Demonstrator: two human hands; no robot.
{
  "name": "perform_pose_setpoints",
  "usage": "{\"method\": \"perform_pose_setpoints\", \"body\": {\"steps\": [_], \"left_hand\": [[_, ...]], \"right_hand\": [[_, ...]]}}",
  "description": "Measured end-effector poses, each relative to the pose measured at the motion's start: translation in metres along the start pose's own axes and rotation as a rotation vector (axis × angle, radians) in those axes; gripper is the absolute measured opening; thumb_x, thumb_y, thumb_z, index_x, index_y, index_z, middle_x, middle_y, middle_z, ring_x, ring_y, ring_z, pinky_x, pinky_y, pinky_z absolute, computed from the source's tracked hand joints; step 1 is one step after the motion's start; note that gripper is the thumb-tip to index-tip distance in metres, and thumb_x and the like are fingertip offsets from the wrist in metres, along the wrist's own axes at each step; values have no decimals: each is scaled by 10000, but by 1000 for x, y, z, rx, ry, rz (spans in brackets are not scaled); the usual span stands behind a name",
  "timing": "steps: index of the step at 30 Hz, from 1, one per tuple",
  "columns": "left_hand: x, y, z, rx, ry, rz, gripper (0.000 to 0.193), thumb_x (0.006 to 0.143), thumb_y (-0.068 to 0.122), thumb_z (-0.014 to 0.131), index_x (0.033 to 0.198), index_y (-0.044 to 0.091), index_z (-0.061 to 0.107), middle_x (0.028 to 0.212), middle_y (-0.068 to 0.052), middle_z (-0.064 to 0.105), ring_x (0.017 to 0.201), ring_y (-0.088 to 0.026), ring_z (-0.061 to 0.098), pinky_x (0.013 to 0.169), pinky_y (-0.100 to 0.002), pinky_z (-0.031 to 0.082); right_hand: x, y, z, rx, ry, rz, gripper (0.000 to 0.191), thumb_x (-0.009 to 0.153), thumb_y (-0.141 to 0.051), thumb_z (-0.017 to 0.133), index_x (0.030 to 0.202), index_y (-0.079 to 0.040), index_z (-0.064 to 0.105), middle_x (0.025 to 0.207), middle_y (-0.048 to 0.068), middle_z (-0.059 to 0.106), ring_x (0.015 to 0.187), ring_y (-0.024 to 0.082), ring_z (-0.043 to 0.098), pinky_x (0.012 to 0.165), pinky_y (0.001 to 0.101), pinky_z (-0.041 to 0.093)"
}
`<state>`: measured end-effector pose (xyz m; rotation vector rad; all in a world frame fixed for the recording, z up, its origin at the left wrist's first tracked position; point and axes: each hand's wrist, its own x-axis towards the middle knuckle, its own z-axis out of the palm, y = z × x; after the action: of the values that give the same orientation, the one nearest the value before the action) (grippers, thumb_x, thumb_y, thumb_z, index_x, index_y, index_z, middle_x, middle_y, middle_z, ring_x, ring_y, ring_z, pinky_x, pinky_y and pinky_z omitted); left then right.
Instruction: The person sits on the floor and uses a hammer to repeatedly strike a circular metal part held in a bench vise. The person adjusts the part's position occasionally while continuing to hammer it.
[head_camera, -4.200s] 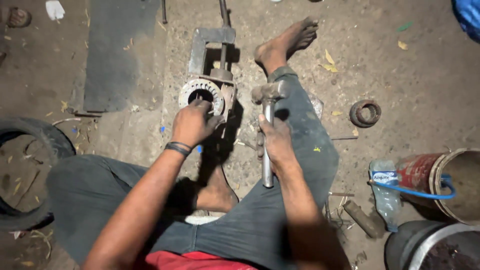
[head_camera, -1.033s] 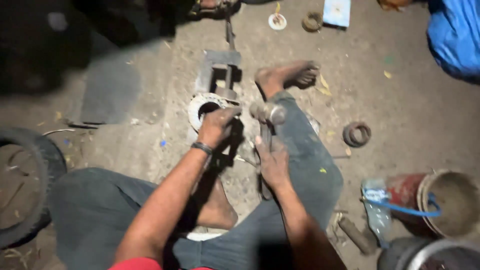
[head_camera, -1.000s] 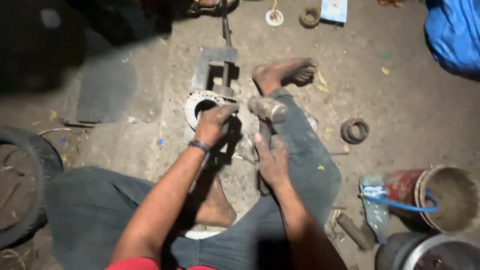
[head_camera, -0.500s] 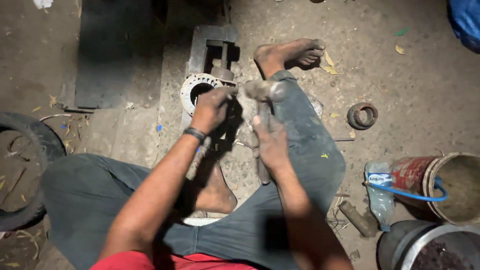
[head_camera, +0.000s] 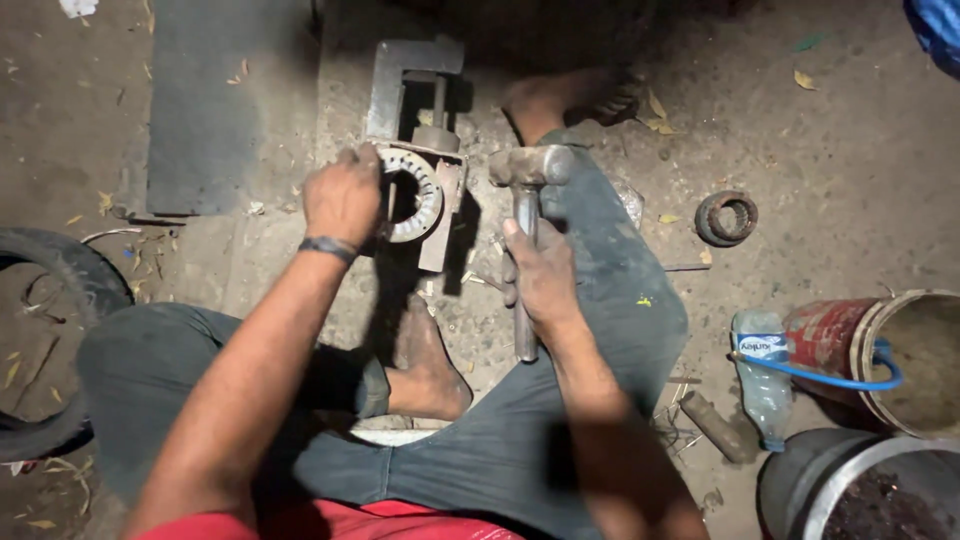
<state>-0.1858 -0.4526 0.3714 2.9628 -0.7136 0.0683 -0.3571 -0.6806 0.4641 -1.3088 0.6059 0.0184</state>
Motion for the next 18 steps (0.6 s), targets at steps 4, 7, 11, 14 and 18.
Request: {"method": "perform_pose_setpoints", "body": {"steps": [4, 7, 11, 14, 18], "left_hand": [[-18, 9, 7, 19, 69, -200, 209, 896, 136, 608, 1089, 55, 612, 917, -171, 708, 735, -364, 722, 615, -476, 561], [-11, 11, 12, 17, 87, -197, 202, 887, 142, 613, 1069, 58, 620, 919, -176, 709, 730, -359, 724, 595, -465, 568], [19, 10, 15, 48, 48, -81, 147, 908, 135, 610, 1046, 96, 639, 907, -142, 711, 807, -344, 729, 667, -470, 575], [26, 14, 11, 64, 4, -129, 128, 1091, 170, 568, 1067, 109, 678, 986, -157, 724, 871, -349, 730, 729, -478, 576], [-6, 22, 7, 38, 93, -198, 362, 875, 284, 648, 1144, 41, 645, 949, -189, 692, 715, -358, 720, 576, -463, 566]], "right_hand": [[3, 0, 1, -38, 11, 34, 305, 959, -360, 666, 856, -85, 583, 596, -6, 523, 409, 95, 471, 341, 268, 393], [5, 0, 2, -25, 26, 61, 295, 957, -350, 678, 858, -90, 579, 606, -15, 524, 426, 85, 480, 349, 269, 412], [2, -1, 1, -2, 26, 56, 315, 960, -340, 694, 843, -80, 560, 605, -6, 520, 415, 99, 472, 346, 275, 405], [-1, -4, 2, 14, 18, 62, 303, 963, -343, 688, 859, -82, 575, 607, -8, 523, 426, 94, 478, 358, 268, 410], [1, -1, 1, -11, 22, 53, 329, 956, -361, 679, 847, -76, 557, 590, -3, 515, 404, 102, 468, 342, 272, 400]]}}
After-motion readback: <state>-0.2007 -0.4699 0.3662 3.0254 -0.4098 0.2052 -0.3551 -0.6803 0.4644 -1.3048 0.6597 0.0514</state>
